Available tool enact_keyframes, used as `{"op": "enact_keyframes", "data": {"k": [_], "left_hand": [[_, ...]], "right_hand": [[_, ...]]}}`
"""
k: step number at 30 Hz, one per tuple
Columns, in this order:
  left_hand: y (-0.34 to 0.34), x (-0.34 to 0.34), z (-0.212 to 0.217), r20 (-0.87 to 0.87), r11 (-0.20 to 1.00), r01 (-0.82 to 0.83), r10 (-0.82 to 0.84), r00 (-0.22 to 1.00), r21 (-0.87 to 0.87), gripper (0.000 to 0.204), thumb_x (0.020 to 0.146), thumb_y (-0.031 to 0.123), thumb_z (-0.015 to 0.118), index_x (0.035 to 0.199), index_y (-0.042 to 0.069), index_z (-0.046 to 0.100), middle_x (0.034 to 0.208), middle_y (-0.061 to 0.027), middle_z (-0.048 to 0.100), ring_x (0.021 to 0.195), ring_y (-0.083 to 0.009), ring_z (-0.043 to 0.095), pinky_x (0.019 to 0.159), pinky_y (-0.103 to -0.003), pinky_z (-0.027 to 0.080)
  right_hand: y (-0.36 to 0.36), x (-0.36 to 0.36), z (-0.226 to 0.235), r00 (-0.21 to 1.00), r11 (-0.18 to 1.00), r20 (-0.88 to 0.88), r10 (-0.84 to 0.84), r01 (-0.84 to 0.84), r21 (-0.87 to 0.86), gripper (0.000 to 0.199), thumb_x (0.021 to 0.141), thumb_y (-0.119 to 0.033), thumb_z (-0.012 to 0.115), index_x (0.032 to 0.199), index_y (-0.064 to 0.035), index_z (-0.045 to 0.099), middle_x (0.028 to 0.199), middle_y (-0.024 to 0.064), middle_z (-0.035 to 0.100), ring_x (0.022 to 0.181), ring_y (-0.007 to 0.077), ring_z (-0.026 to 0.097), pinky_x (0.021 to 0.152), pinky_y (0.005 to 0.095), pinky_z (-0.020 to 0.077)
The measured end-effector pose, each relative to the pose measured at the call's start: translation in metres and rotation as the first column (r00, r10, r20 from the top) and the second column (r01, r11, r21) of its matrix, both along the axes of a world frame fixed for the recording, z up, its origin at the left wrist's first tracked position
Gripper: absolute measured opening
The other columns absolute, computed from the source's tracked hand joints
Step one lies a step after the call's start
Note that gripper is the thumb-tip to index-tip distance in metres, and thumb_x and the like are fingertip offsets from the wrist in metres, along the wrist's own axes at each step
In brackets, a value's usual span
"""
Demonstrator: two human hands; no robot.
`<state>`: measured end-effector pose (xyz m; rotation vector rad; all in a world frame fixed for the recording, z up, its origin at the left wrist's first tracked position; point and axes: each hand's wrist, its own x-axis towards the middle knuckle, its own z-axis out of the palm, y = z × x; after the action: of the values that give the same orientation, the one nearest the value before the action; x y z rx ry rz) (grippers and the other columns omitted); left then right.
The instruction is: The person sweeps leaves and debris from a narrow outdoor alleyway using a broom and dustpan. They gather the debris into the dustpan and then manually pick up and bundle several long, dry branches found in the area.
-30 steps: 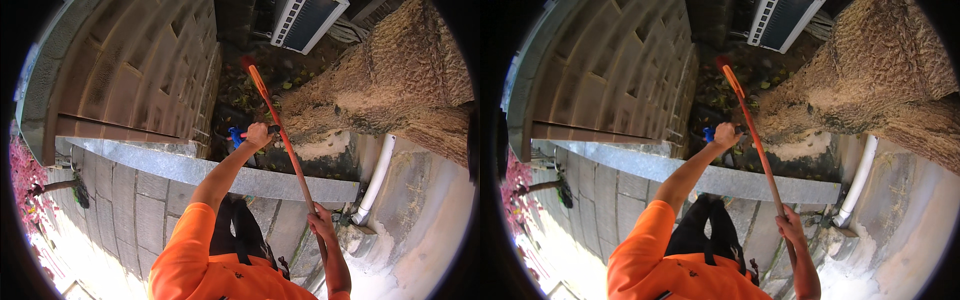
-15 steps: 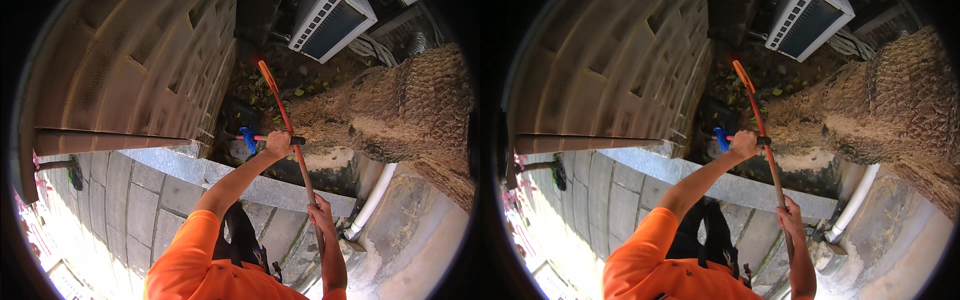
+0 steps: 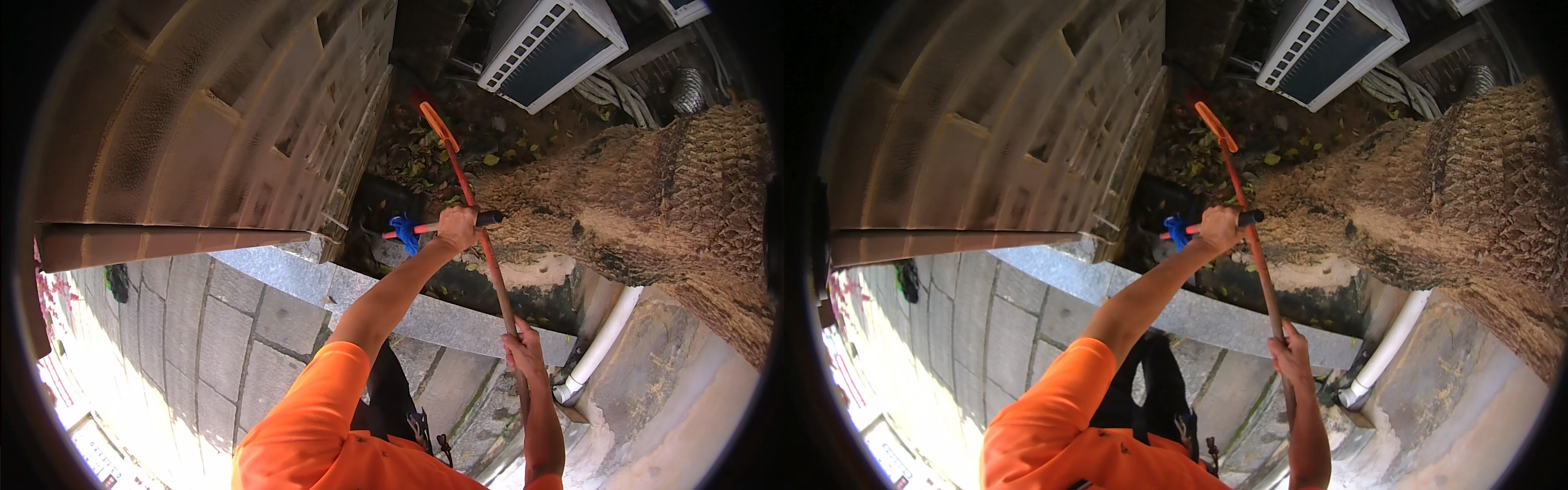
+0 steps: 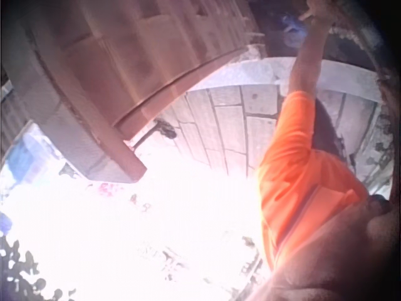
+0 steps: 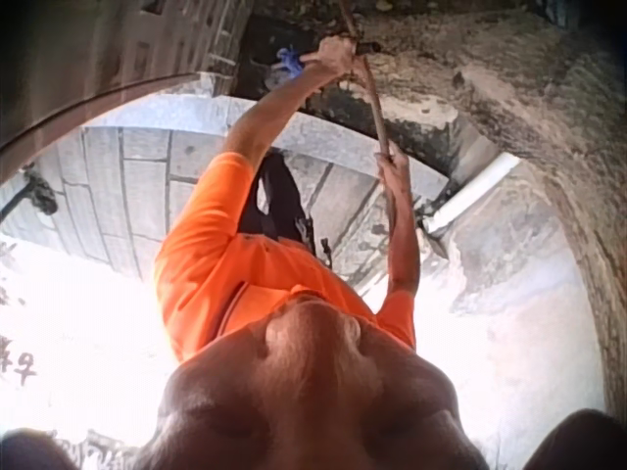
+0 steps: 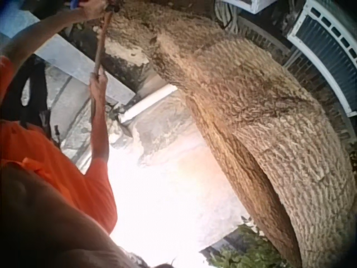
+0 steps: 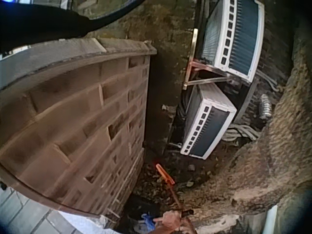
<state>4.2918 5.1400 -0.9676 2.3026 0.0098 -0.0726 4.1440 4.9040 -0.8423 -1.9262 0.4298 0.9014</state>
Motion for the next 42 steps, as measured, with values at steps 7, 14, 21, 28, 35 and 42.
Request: {"op": "enact_keyframes", "data": {"k": [7, 14, 21, 28, 35, 42], "left_hand": [[-0.003, 0.009, 0.009, -0.153, 1.0, 0.021, -0.022, 0.988, -0.009, 0.023, 0.076, 0.029, 0.069, 0.085, 0.009, 0.064, 0.075, -0.0116, 0.061, 0.079, -0.028, 0.058, 0.071, -0.042, 0.046], [0.008, 0.008, -0.007, -0.174, 0.996, 0.053, -0.04, 0.984, 0.068, 0.029, 0.078, 0.036, 0.066, 0.087, 0.009, 0.064, 0.076, -0.0105, 0.061, 0.081, -0.0268, 0.058, 0.071, -0.04, 0.046], [0.014, 0.003, 0.006, -0.169, 0.998, 0.069, -0.066, 0.983, 0.01, 0.02, 0.076, 0.03, 0.065, 0.085, 0.012, 0.063, 0.074, -0.0099, 0.059, 0.077, -0.0277, 0.058, 0.072, -0.041, 0.046], [0.015, 0.003, -0.015, -0.12, 0.999, 0.013, -0.01, 0.993, 0.032, 0.021, 0.076, 0.03, 0.065, 0.085, 0.01, 0.062, 0.072, -0.0104, 0.059, 0.079, -0.0279, 0.057, 0.073, -0.042, 0.045], [0.015, 0.001, -0.003, -0.159, 0.997, 0.076, -0.078, 0.984, -0.016, 0.022, 0.078, 0.032, 0.064, 0.084, 0.01, 0.062, 0.072, -0.0107, 0.059, 0.079, -0.0283, 0.057, 0.071, -0.043, 0.044], [0.025, 0.003, 0.009, -0.142, 0.999, 0.049, -0.051, 0.989, -0.019, 0.023, 0.081, 0.033, 0.062, 0.092, 0.013, 0.065, 0.074, -0.0101, 0.061, 0.079, -0.028, 0.058, 0.071, -0.041, 0.047]], "right_hand": [[-0.006, 0.076, -0.077, 0.852, 0.786, 0.094, 0.515, -0.426, -0.447, 0.041, 0.087, -0.007, 0.054, 0.127, -0.0031, 0.044, 0.064, 0.0097, 0.051, 0.051, 0.0195, 0.048, 0.045, 0.0339, 0.0342], [-0.009, 0.016, 0.04, 0.928, 0.984, -0.329, 0.173, -0.148, 0.101, 0.047, 0.086, -0.001, 0.051, 0.131, -0.0038, 0.038, 0.058, -0.0006, 0.044, 0.042, 0.0075, 0.041, 0.037, 0.0262, 0.0332], [-0.03, 0.045, 0.033, 0.972, 0.978, -0.122, 0.203, -0.208, -0.032, 0.044, 0.087, -0.004, 0.05, 0.13, 0.0, 0.038, 0.055, -0.0014, 0.044, 0.039, 0.0069, 0.041, 0.036, 0.025, 0.0329], [0.0, 0.017, 0.023, 0.893, 0.977, -0.412, 0.18, -0.115, 0.18, 0.034, 0.085, -0.002, 0.052, 0.118, -0.003, 0.043, 0.056, -0.0006, 0.043, 0.038, 0.0086, 0.039, 0.036, 0.0266, 0.0303], [-0.029, 0.03, 0.08, 0.946, 0.97, -0.217, 0.24, -0.242, 0.019, 0.049, 0.086, -0.002, 0.05, 0.133, -0.0009, 0.035, 0.054, -0.0014, 0.041, 0.038, 0.007, 0.038, 0.036, 0.0276, 0.0311], [0.012, 0.019, 0.021, 0.908, 0.97, -0.352, 0.227, -0.177, 0.169, 0.046, 0.084, -0.001, 0.052, 0.129, 0.0028, 0.04, 0.055, 0.0018, 0.044, 0.04, 0.0097, 0.042, 0.037, 0.0264, 0.0329]]}}
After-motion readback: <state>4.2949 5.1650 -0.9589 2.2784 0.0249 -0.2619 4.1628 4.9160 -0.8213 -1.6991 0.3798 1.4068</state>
